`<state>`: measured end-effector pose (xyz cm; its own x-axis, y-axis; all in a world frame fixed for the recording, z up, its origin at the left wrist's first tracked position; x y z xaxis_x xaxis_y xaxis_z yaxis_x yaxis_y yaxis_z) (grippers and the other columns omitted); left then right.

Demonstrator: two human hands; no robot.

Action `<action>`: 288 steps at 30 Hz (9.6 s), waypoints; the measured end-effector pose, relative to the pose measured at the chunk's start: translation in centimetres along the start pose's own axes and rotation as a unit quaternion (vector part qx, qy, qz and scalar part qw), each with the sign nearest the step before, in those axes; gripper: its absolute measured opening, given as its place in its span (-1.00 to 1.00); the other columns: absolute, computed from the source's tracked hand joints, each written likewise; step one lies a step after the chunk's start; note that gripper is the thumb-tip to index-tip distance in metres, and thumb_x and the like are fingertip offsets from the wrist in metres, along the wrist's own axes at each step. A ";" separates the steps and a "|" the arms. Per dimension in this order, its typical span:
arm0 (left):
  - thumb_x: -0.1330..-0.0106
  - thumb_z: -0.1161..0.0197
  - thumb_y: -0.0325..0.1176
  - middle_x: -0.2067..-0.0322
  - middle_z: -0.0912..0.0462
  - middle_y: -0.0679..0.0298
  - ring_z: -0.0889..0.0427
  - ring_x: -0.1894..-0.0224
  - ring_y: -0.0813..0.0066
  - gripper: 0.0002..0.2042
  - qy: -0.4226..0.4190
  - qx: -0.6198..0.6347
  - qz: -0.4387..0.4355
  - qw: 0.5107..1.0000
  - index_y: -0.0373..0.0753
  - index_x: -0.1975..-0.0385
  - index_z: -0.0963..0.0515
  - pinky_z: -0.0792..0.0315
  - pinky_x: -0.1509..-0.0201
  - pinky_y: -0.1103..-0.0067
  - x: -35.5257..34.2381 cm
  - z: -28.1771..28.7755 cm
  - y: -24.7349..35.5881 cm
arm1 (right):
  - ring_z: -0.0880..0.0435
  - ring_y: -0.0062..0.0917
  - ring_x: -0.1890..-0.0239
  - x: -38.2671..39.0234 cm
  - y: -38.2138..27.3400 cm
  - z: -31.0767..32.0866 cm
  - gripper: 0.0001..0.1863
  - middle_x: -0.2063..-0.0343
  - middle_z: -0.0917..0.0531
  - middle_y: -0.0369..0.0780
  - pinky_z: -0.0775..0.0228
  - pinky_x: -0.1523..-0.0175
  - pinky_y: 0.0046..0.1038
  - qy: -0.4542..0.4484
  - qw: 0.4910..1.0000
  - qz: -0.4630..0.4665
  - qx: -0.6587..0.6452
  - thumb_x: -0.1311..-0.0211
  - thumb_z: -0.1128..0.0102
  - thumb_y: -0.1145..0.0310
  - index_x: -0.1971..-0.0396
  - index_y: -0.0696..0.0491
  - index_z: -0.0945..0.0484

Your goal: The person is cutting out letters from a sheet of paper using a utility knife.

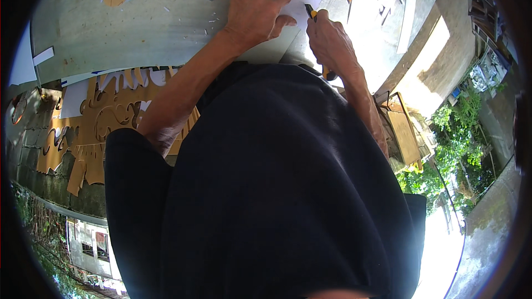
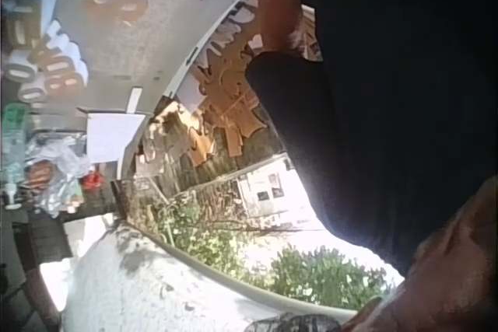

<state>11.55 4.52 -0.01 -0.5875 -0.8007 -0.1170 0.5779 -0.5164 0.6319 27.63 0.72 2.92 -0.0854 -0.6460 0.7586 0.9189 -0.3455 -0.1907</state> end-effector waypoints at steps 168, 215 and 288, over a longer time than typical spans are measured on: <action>-0.11 -0.54 -0.11 -0.29 -0.57 0.30 -0.35 -0.43 0.22 -0.38 0.025 -0.047 -0.041 0.998 -0.01 -0.24 -0.59 -0.31 -0.44 0.24 4.9 2.8 -0.3 | -0.69 -0.12 0.60 3.8 2.0 -5.9 -0.67 0.68 -0.61 0.00 -0.46 0.43 -0.19 0.196 0.934 0.047 -0.296 -0.46 -0.14 0.20 0.33 0.20 -0.50; -0.11 -0.42 0.25 -0.53 -0.18 0.16 0.01 -0.57 -0.15 -0.05 -0.080 -0.047 -0.043 0.995 -0.24 -0.42 -0.33 0.10 -0.58 -0.07 4.3 0.1 -2.1 | -0.76 0.14 0.32 0.8 -1.6 -4.5 -0.60 0.49 -0.69 0.20 -0.57 0.10 0.06 0.157 0.984 0.043 -0.074 -0.53 0.04 0.14 0.16 0.25 -0.50; -0.01 -0.54 0.12 -0.47 -0.29 0.15 0.01 -0.57 -0.16 -0.10 -0.029 -0.046 -0.049 0.997 -0.26 -0.34 -0.44 0.12 -0.51 -0.29 4.7 0.3 -2.0 | -0.70 0.22 0.36 3.4 -1.9 -4.4 -0.66 0.51 -0.65 0.23 -0.47 0.18 0.12 0.055 0.997 0.009 -0.056 -0.57 0.07 0.21 0.11 0.25 -0.29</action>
<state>7.49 1.84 -1.62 -0.6747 -0.7269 -0.1282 0.5635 -0.6194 0.5467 23.92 -3.83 3.10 -0.1163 -0.7218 0.6823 0.8723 -0.4028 -0.2773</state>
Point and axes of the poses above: each hand's wrist, its own x-axis away from the middle knuckle, its own z-axis out of the back of the hand, y = z × x, the point moved 5 cm from there along -x, towards the middle knuckle
